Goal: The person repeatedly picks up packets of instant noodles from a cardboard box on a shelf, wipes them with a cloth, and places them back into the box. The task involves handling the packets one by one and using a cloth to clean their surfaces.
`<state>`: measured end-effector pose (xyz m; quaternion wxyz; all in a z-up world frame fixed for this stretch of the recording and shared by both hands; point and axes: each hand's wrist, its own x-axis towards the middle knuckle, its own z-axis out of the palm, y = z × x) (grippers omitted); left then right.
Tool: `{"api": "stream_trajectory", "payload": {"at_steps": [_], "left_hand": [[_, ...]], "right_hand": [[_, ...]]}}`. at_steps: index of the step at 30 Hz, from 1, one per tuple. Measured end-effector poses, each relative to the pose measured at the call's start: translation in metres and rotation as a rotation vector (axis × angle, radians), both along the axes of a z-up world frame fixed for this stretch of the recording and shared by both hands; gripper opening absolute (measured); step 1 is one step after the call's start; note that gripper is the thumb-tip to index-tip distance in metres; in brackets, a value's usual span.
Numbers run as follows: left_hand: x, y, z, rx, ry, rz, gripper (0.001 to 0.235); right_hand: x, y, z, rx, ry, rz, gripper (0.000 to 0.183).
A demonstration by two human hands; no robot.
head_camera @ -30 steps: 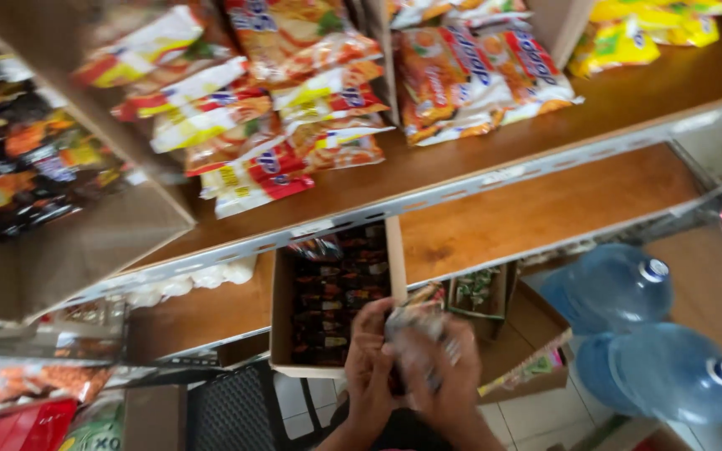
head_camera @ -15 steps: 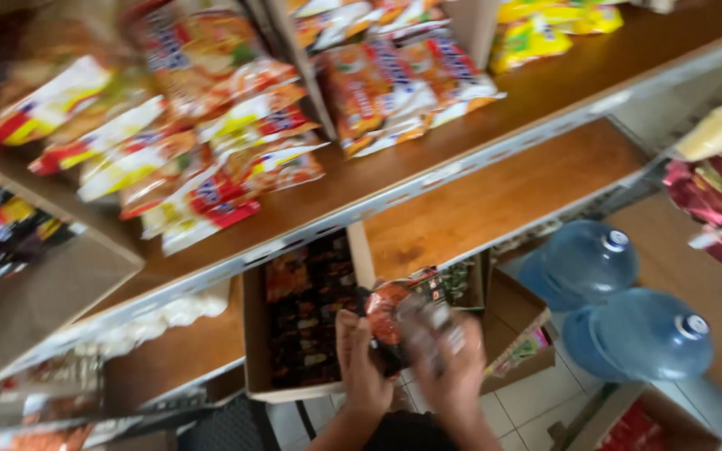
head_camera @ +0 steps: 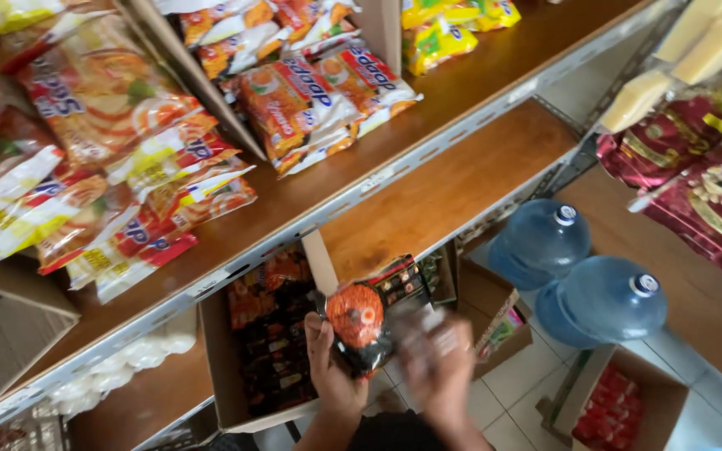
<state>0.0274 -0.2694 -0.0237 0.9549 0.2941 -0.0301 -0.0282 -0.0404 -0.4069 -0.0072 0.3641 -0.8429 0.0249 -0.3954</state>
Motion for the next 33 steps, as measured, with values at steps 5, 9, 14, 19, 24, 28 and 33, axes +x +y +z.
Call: {"api": "stream_trajectory", "payload": {"at_steps": [5,9,14,19,24,28,33], "left_hand": [[-0.006,0.006,0.011,0.023,-0.065,-0.02,0.016],[-0.017,0.031,-0.098,0.174,0.073,0.076,0.012],[-0.023,0.016,-0.012,0.125,-0.047,-0.097,0.014],[-0.024,0.012,-0.016,0.177,-0.064,-0.168,0.013],[-0.007,0.016,-0.05,0.084,-0.005,-0.13,0.016],[-0.007,0.009,0.018,0.105,0.038,-0.076,0.015],[0.0,0.027,-0.006,-0.058,-0.023,-0.167,0.011]], "right_hand": [[0.008,0.008,0.005,0.354,0.169,-0.083,0.033],[0.002,0.038,0.036,-0.06,-0.081,0.125,0.041],[0.023,-0.004,-0.006,0.173,-0.02,0.052,0.036],[0.018,0.0,-0.014,0.281,-0.016,0.001,0.037],[0.002,0.023,0.019,-0.104,-0.126,0.186,0.046],[0.011,-0.018,-0.028,0.258,0.156,-0.124,0.036],[0.007,-0.049,-0.073,0.955,0.173,0.218,0.032]]}}
